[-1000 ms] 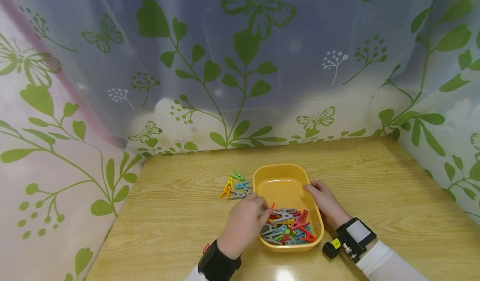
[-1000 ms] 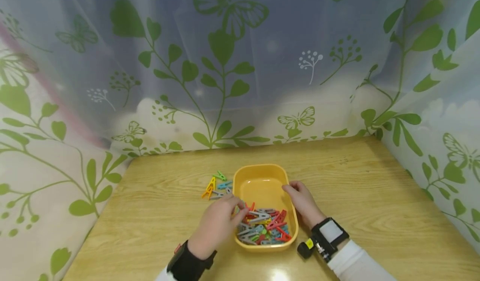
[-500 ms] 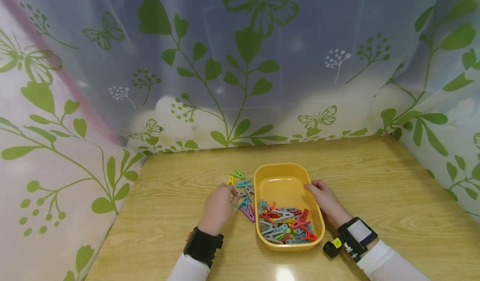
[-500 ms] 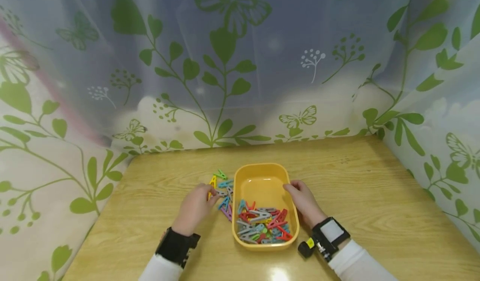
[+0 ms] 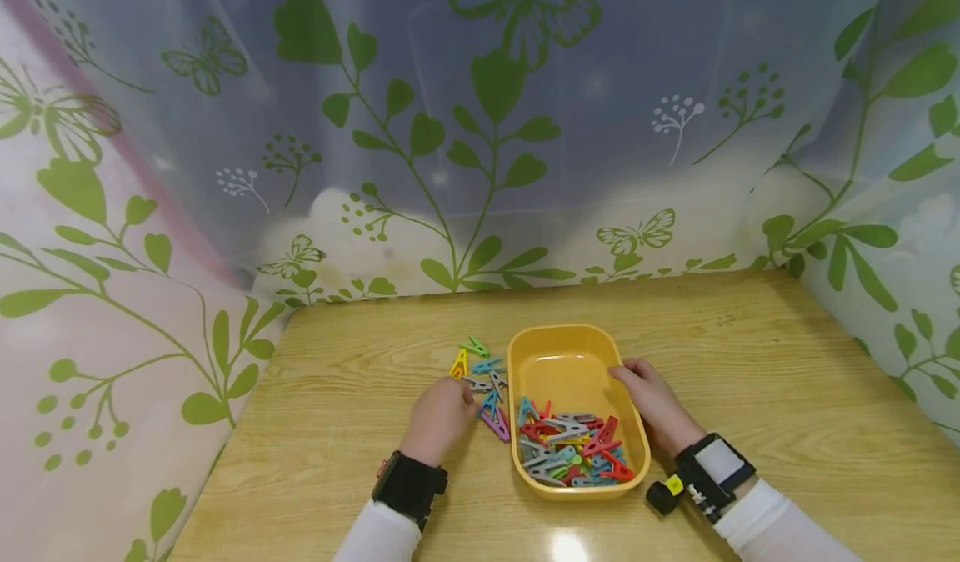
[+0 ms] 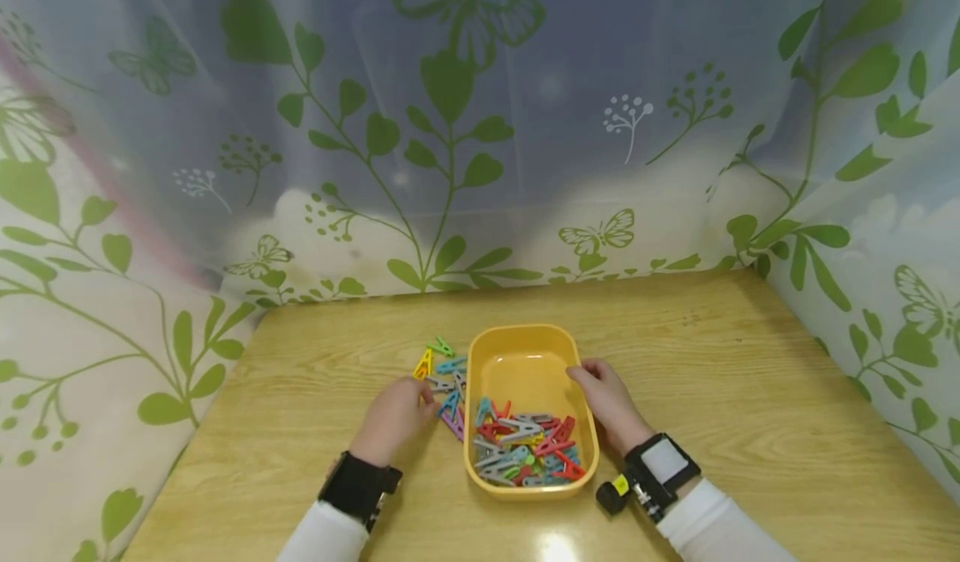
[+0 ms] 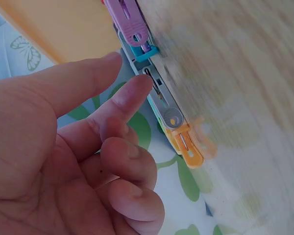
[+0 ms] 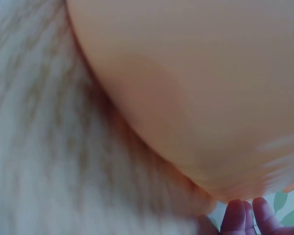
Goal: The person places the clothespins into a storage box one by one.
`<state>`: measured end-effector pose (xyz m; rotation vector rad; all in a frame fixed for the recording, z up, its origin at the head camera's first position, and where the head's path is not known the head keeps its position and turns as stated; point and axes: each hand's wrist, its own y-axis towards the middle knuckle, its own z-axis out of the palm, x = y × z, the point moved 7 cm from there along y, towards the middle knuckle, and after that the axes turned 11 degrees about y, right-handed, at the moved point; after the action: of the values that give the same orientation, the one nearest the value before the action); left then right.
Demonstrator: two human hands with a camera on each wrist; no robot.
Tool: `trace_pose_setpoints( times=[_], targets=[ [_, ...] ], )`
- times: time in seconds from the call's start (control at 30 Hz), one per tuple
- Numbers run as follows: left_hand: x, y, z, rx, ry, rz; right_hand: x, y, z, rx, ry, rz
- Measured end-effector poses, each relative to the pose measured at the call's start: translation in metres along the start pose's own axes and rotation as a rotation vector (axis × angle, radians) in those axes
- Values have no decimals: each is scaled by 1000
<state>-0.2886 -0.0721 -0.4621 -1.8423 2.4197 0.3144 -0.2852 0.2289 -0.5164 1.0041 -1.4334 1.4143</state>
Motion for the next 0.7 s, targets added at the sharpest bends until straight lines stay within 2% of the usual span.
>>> trace_pose_setpoints(
  times=[0.1, 0.33, 0.7],
  targets=[
    [0, 1, 4, 15, 2, 5, 0, 0, 0, 1, -1, -1],
    [-2, 1, 9, -8, 32, 20, 0, -1, 0, 1, -8, 2],
    [-1, 0, 10, -23, 46, -28, 0, -1, 0, 1, -7, 6]
  ],
)
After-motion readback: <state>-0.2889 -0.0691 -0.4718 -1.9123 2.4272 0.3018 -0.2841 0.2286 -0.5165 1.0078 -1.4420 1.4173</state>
